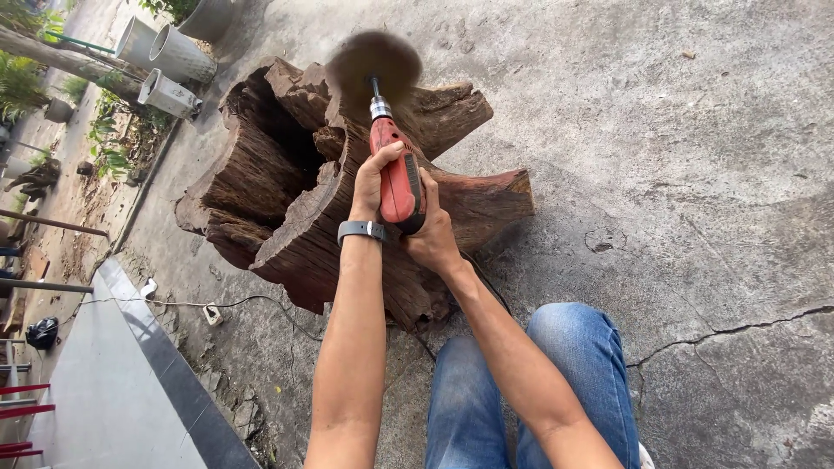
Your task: The person uses a red power drill with a sanding disc attachment to sand the surface of a large, hollowed-out tree stump. The person moves the tool across the top and inner surfaces of the stump, generating wood dust.
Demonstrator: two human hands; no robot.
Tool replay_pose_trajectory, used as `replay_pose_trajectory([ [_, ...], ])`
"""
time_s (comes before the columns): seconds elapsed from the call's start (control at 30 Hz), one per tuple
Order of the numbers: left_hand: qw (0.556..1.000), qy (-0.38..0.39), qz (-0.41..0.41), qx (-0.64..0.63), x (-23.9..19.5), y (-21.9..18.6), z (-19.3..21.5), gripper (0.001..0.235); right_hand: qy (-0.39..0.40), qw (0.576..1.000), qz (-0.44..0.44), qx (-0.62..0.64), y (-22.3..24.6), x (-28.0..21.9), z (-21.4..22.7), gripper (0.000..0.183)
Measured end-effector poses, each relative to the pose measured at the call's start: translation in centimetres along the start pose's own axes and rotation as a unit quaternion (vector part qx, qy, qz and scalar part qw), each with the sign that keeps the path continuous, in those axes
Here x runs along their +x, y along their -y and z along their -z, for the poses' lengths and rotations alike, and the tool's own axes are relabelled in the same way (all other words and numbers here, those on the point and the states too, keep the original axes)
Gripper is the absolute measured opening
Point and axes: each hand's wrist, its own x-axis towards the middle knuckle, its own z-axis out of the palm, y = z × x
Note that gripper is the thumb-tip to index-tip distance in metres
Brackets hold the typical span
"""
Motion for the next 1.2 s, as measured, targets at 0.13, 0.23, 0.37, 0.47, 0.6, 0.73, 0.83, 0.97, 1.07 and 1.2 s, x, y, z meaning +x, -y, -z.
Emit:
replay_pose_trajectory([
  [0.13, 1.0, 0.013, -0.004, -0.012, 0.9, 0.3, 1.6, 0.038, 0.0, 1.0, 0.016, -0.013, 0.1, -0.3, -0.4, 0.107],
  [0.23, 1.0, 0.016, -0.006, -0.005, -0.7, 0.0, 1.2, 0.039, -0.001, 0.999, 0.035, -0.004, -0.6, -0.8, -0.7, 0.106],
  [0.37, 0.999, 0.029, -0.006, -0.014, -2.6, -1.1, 0.7, 0.036, 0.002, 0.999, 0.051, -0.017, -0.8, -1.2, -1.2, 0.108],
  [0.47, 0.999, 0.043, -0.008, -0.023, -2.2, -1.4, 1.4, 0.036, 0.002, 0.998, 0.065, -0.027, 0.6, -1.3, -1.4, 0.109],
  [0.6, 0.998, 0.047, -0.006, -0.034, -2.7, -2.0, 2.1, 0.035, 0.005, 0.997, 0.064, -0.044, 0.8, -1.5, -2.0, 0.11],
  [0.73, 0.997, 0.059, -0.007, -0.039, -1.3, -1.1, 2.6, 0.035, -0.002, 0.997, 0.065, -0.04, 0.6, -1.4, -2.0, 0.109],
  [0.83, 0.998, 0.056, -0.014, -0.03, -1.3, -0.8, 2.6, 0.033, -0.003, 0.997, 0.064, -0.042, 0.7, -1.8, -1.8, 0.109],
  [0.97, 0.997, 0.061, -0.02, -0.044, -1.9, -1.2, 2.7, 0.033, -0.001, 0.997, 0.071, -0.037, 0.1, -1.8, -2.1, 0.11],
  [1.07, 0.997, 0.064, -0.023, -0.036, -2.9, -1.5, 2.4, 0.033, 0.004, 0.997, 0.068, -0.04, -0.2, -2.0, -2.2, 0.111],
  [1.2, 0.998, 0.058, -0.024, -0.022, -3.7, -2.1, 2.0, 0.033, 0.01, 0.996, 0.071, -0.047, -0.3, -2.0, -2.0, 0.114],
])
